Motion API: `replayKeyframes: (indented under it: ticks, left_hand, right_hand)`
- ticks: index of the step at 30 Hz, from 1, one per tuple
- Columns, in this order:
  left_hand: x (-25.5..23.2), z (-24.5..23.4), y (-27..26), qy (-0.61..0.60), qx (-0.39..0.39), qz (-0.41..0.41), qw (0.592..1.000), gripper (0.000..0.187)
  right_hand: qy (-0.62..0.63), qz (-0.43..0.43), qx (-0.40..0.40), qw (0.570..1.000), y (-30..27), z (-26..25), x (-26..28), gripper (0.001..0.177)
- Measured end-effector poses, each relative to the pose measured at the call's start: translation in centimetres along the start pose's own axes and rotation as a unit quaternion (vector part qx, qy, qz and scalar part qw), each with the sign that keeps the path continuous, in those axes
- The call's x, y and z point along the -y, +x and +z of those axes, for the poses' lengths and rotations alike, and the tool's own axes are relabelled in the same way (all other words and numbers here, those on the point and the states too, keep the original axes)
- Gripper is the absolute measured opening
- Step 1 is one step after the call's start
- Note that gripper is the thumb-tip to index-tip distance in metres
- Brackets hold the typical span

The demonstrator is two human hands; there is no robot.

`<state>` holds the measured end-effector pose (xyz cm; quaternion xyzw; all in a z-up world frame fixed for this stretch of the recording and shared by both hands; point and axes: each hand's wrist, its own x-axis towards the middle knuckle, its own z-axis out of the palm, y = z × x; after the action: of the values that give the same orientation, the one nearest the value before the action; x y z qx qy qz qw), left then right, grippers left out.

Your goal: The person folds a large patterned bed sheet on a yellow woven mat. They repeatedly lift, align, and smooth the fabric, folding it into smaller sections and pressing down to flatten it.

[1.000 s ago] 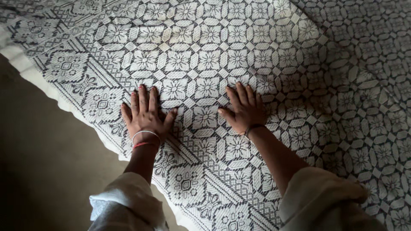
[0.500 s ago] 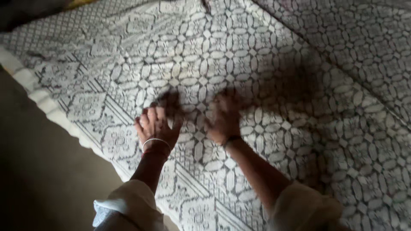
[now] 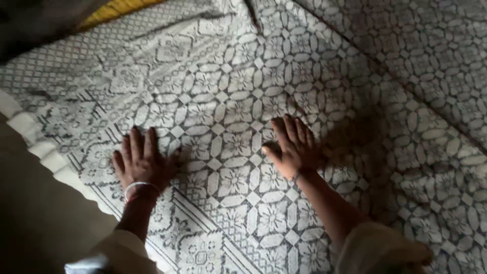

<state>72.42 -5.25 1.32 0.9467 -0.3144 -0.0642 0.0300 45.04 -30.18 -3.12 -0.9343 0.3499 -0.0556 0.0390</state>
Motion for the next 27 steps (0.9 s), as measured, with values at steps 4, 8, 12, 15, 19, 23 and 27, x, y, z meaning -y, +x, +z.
replayKeyframes:
  ticks: [4,8,12,15,19,23,27]
  left_hand:
    - [0.8,1.4,0.7,0.013,0.005,0.0,1.0,0.091]
    - [0.7,1.5,1.0,0.01,0.009,0.002,1.0,0.09]
    - [-1.2,0.2,0.5,0.027,0.02,-0.022,0.999,0.087]
    - [-4.4,-0.8,1.9,-0.036,0.055,0.014,0.998,0.094]
    - [-12.3,1.2,3.6,-0.061,0.037,0.18,0.981,0.075]
    - [-18.2,1.6,4.5,-0.104,0.05,0.244,0.963,0.079]
    - [-18.4,-1.5,5.9,0.031,0.152,0.208,0.966,0.081]
  right_hand:
    - [-0.026,0.037,0.055,0.997,0.4,0.6,-0.3,0.081]
    - [-0.034,0.011,0.04,0.999,0.8,1.4,-0.7,0.084]
    - [-0.065,0.002,0.052,0.997,1.2,0.7,0.5,0.084]
    - [-0.059,-0.01,0.133,0.989,1.9,-0.8,4.0,0.08]
    - [0.065,-0.334,-0.265,0.902,2.9,-1.3,6.1,0.028]
    - [0.57,0.155,0.177,0.787,4.3,1.4,4.7,0.02]
    - [0.344,0.03,-0.202,0.917,3.5,2.5,-4.8,0.024]
